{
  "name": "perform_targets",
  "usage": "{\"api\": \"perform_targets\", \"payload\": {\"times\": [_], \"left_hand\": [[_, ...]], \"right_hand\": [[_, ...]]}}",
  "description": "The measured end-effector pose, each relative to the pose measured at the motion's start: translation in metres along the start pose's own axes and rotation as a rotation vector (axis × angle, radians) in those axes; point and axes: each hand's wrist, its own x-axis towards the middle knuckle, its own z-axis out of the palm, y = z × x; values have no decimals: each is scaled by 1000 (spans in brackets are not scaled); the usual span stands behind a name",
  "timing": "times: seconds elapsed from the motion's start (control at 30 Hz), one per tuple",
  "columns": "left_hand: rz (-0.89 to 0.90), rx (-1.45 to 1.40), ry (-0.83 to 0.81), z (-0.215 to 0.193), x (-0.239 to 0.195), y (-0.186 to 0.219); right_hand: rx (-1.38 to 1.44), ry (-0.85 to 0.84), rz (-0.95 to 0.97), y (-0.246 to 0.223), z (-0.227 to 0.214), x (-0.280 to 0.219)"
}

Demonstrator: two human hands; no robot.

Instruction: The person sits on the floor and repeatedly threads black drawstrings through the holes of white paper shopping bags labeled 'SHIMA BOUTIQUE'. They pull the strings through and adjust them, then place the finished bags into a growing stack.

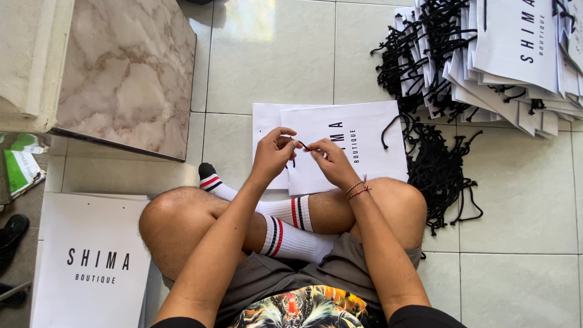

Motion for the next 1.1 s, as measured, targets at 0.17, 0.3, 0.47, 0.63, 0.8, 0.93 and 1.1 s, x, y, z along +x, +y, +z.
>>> {"api": "perform_targets", "payload": {"times": [0.17, 0.3, 0.47, 0.63, 0.8, 0.93, 1.1], "left_hand": [[-39, 98, 47, 14, 1, -21], [-25, 150, 13, 19, 0, -23], [-21, 303, 28, 17, -1, -20], [-78, 337, 50, 16, 8, -35], [-140, -260, -22, 9, 8, -14], [-89, -202, -96, 14, 2, -4], [-5, -144, -80, 12, -1, 2]], "right_hand": [[271, 66, 55, 0, 11, 2], [17, 166, -88, -5, 16, -4], [-408, 210, -188, -14, 13, -4], [-688, 264, -414, -30, 15, -4], [57, 211, -253, -31, 11, 0], [397, 155, 8, -45, 3, -5], [528, 185, 5, -36, 2, -5]]}}
